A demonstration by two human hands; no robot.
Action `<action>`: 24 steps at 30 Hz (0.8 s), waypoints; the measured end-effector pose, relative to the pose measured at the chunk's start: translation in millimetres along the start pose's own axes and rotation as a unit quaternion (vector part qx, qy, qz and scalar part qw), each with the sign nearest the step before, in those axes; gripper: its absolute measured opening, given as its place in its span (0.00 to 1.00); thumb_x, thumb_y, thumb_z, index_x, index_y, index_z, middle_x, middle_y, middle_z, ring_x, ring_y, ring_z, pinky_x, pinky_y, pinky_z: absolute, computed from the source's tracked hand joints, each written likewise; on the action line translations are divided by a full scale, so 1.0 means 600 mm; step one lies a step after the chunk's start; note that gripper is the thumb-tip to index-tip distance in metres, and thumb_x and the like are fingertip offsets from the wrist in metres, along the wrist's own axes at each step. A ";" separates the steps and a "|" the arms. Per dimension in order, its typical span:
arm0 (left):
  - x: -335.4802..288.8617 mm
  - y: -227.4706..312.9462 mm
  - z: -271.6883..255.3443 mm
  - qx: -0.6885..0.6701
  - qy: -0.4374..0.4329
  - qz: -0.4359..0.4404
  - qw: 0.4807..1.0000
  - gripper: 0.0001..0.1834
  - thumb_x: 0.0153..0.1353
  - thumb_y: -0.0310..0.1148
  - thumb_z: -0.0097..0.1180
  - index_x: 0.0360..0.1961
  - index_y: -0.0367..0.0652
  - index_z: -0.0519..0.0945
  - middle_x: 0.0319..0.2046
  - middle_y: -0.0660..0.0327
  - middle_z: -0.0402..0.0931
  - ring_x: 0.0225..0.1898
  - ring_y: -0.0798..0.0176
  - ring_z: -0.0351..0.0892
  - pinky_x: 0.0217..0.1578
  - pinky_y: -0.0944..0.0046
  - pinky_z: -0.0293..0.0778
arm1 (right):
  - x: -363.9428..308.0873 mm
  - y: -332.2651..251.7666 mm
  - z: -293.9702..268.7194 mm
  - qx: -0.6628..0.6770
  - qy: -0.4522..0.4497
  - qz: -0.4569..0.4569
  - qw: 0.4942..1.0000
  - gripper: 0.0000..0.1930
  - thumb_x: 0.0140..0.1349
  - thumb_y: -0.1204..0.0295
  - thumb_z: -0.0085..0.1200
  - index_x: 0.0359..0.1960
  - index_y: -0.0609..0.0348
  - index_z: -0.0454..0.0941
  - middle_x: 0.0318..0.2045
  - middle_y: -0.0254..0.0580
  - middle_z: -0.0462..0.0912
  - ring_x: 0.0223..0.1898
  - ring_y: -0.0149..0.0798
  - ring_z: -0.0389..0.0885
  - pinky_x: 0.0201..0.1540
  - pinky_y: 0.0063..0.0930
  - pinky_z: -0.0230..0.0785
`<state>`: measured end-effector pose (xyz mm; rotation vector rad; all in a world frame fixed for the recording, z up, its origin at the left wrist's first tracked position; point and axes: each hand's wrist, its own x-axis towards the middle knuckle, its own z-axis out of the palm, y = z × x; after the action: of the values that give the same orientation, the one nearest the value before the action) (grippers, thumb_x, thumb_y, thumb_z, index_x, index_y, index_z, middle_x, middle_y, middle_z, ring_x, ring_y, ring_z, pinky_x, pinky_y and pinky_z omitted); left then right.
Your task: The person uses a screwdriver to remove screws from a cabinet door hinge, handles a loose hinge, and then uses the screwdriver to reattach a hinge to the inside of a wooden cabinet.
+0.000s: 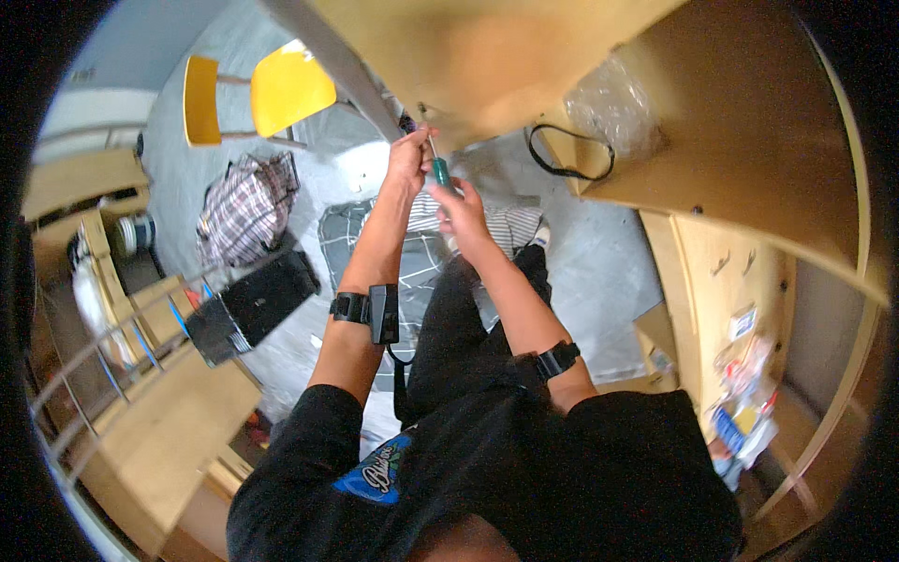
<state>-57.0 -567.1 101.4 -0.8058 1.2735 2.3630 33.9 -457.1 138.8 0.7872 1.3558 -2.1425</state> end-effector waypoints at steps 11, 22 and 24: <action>0.003 0.006 0.016 0.055 0.031 -0.003 0.998 0.11 0.63 0.38 0.50 0.31 0.41 0.76 0.10 0.73 0.52 0.11 0.75 0.48 0.12 0.72 0.45 | 0.001 0.029 -0.021 0.256 -0.029 0.008 0.966 0.12 0.58 0.70 0.55 0.40 0.60 0.69 0.26 0.34 0.72 0.16 0.21 0.62 0.16 0.15 0.50; 0.030 0.014 0.000 0.026 -0.045 -0.035 0.998 0.14 0.64 0.41 0.50 0.36 0.39 0.74 0.13 0.74 0.53 0.12 0.76 0.49 0.13 0.73 0.44 | 0.009 0.034 -0.064 0.230 -0.098 0.073 0.966 0.20 0.58 0.64 0.56 0.46 0.64 0.68 0.18 0.32 0.69 0.14 0.22 0.61 0.14 0.18 0.51; 0.034 0.018 -0.002 0.047 -0.034 -0.034 0.998 0.15 0.63 0.42 0.50 0.36 0.39 0.74 0.13 0.74 0.53 0.12 0.76 0.49 0.13 0.73 0.45 | -0.001 0.022 -0.027 0.071 0.086 -0.118 0.987 0.20 0.59 0.57 0.53 0.41 0.63 0.71 0.19 0.35 0.73 0.13 0.27 0.66 0.15 0.22 0.57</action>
<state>-78.5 -573.6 95.0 -0.7216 1.2973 2.2394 46.7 -447.7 125.5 0.9248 1.4574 -2.4254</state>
